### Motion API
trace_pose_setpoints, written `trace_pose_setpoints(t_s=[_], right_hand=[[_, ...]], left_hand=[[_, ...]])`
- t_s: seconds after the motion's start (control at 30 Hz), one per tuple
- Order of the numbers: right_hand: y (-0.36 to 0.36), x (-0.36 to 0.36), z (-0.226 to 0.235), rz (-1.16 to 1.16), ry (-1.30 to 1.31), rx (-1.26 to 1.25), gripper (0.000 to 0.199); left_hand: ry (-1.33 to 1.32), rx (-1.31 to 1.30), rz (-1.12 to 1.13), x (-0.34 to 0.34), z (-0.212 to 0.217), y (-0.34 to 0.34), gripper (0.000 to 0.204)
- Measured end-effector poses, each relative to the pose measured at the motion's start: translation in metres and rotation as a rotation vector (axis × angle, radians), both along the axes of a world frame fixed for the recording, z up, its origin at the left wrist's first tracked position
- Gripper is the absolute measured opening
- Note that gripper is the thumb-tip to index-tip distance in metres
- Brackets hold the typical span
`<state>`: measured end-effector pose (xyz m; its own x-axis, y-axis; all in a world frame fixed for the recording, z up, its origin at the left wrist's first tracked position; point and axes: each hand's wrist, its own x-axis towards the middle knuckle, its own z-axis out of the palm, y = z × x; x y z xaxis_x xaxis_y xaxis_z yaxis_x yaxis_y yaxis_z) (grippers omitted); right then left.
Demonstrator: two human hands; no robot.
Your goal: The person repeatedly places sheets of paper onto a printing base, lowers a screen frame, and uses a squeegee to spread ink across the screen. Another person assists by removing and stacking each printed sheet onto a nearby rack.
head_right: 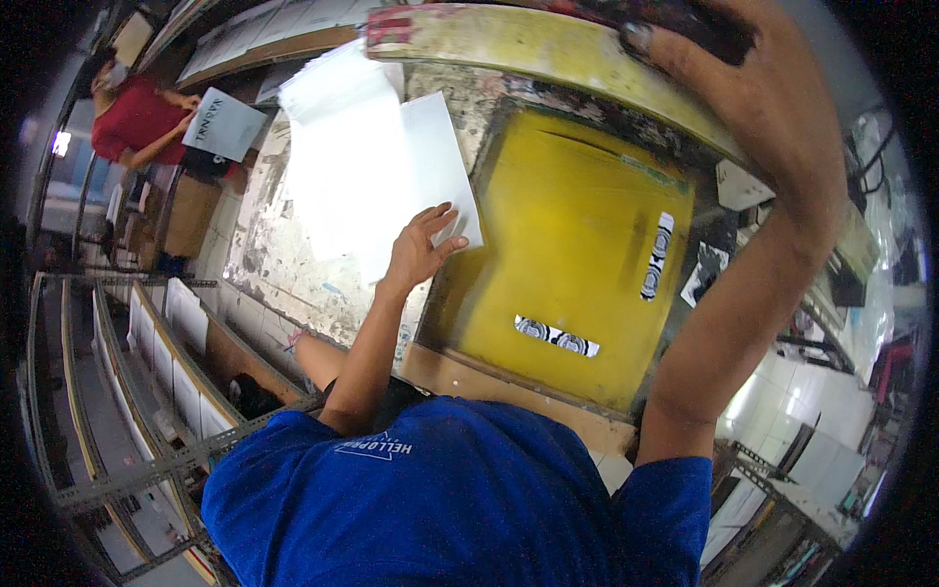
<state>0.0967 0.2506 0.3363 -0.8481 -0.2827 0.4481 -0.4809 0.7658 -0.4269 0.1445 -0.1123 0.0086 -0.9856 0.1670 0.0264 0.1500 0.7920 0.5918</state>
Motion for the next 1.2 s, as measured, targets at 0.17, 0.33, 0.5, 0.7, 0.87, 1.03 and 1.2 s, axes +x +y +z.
trace_pose_setpoints(t_s=[0.17, 0.33, 0.5, 0.7, 0.87, 1.03, 1.2], right_hand=[[-0.054, 0.023, 0.017, -0.062, 0.154, 0.019, 0.04], [-0.055, 0.027, 0.019, -0.162, 0.156, 0.141, 0.042], [-0.037, 0.021, 0.018, -0.103, 0.266, 0.215, 0.043], [-0.027, 0.012, 0.021, -0.072, 0.079, 0.06, 0.042], [-0.035, 0.028, 0.022, 0.037, 0.163, 0.036, 0.04], [-0.029, 0.01, 0.02, -0.012, 0.049, 0.038, 0.038], [-0.037, 0.021, 0.019, -0.06, 0.091, 0.134, 0.038]], left_hand=[[0.09, -0.209, -0.115, 0.018, -0.036, 0.024, 0.057], [0.21, -0.188, -0.47, 0.004, -0.058, 0.1, 0.053], [0.233, -0.158, -0.759, 0.015, -0.057, 0.175, 0.052], [0.193, -0.149, -0.893, 0.037, -0.055, 0.198, 0.055], [0.127, -0.107, -0.907, 0.053, -0.05, 0.193, 0.055], [0.174, -0.112, -0.907, 0.063, -0.052, 0.189, 0.055], [0.157, -0.122, -0.93, 0.069, -0.047, 0.186, 0.054]])
